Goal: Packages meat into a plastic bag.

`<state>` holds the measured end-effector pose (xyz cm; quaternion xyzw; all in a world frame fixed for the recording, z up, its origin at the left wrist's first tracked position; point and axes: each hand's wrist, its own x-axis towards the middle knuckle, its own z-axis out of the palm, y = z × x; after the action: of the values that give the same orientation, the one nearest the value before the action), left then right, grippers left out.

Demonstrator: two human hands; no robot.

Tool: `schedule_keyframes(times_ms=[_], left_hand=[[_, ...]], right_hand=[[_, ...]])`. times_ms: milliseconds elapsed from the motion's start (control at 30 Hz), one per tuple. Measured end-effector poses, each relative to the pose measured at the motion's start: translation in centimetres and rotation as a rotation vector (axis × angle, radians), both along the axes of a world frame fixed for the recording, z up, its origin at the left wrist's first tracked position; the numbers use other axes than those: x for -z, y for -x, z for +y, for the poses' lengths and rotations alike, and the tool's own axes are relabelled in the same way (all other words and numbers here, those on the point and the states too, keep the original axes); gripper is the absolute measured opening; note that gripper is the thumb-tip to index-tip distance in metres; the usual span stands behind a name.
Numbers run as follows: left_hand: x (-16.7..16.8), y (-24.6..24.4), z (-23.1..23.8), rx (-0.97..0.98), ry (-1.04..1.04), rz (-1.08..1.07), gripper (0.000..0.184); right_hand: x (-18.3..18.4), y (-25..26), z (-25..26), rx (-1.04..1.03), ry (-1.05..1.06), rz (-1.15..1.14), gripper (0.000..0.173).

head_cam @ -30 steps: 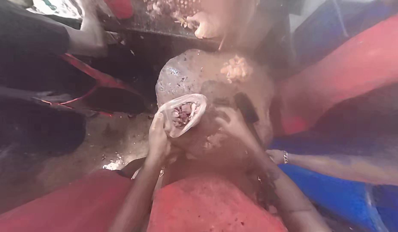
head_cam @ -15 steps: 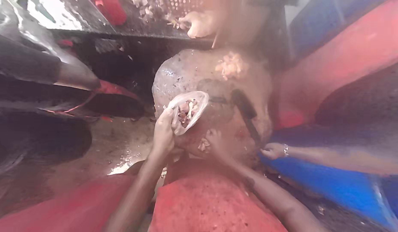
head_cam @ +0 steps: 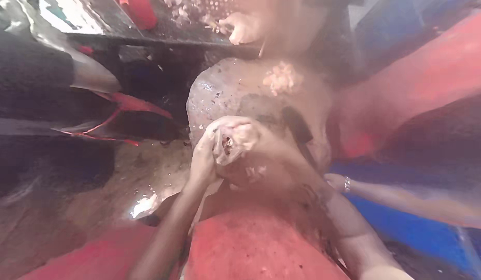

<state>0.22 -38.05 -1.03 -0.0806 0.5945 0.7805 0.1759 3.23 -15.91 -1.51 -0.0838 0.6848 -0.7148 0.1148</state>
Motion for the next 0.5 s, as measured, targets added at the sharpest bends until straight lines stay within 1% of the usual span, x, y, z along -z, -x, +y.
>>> schedule_keyframes(times_ms=[33, 67, 100, 133, 167, 233, 267, 300, 333, 400, 433, 500], left_hand=[[-0.1, 0.2, -0.3, -0.003, -0.003, 0.01, 0.036], [-0.2, 0.6, -0.5, -0.02, -0.001, 0.016, 0.036], [-0.1, 0.9, -0.9, -0.057, -0.013, 0.009, 0.035], [0.1, 0.9, -1.5, -0.086, -0.032, -0.01, 0.035], [0.4, 0.8, -2.3, -0.107, -0.034, -0.033, 0.035], [0.9, 0.8, -3.4, -0.13, -0.009, -0.057, 0.037], [1.0, 0.9, -3.5, -0.131, -0.004, -0.06, 0.037], [1.2, 0.9, -3.4, -0.124, -0.003, -0.059, 0.038], [1.3, 0.9, -3.2, -0.107, 0.001, -0.054, 0.038], [1.3, 1.0, -2.6, -0.061, 0.003, -0.041, 0.037], [1.0, 1.0, -2.2, -0.042, -0.008, -0.029, 0.037], [0.4, 1.4, -1.5, -0.02, 0.001, -0.006, 0.036]], right_hand=[[-2.1, 1.5, -0.7, -0.037, -0.118, -0.007, 0.061], [-3.1, 1.9, -0.8, -0.02, -0.231, 0.003, 0.066], [-2.8, 1.3, -0.2, 0.021, -0.357, 0.012, 0.066], [-1.6, -0.2, 0.5, 0.049, -0.498, -0.022, 0.063], [0.7, -2.1, 1.3, 0.026, -0.644, -0.068, 0.063], [5.9, -6.0, 1.8, -0.111, -0.909, -0.174, 0.072], [8.1, -7.8, 1.1, -0.143, -0.973, -0.181, 0.076], [9.6, -9.1, -0.1, -0.161, -1.003, -0.178, 0.076], [10.6, -9.6, -1.4, -0.192, -1.032, -0.165, 0.07], [10.9, -9.4, -3.5, -0.302, -1.095, -0.18, 0.053], [11.0, -9.0, -4.0, -0.343, -1.114, -0.164, 0.044], [11.0, -8.3, -4.1, -0.388, -1.132, -0.123, 0.034]])
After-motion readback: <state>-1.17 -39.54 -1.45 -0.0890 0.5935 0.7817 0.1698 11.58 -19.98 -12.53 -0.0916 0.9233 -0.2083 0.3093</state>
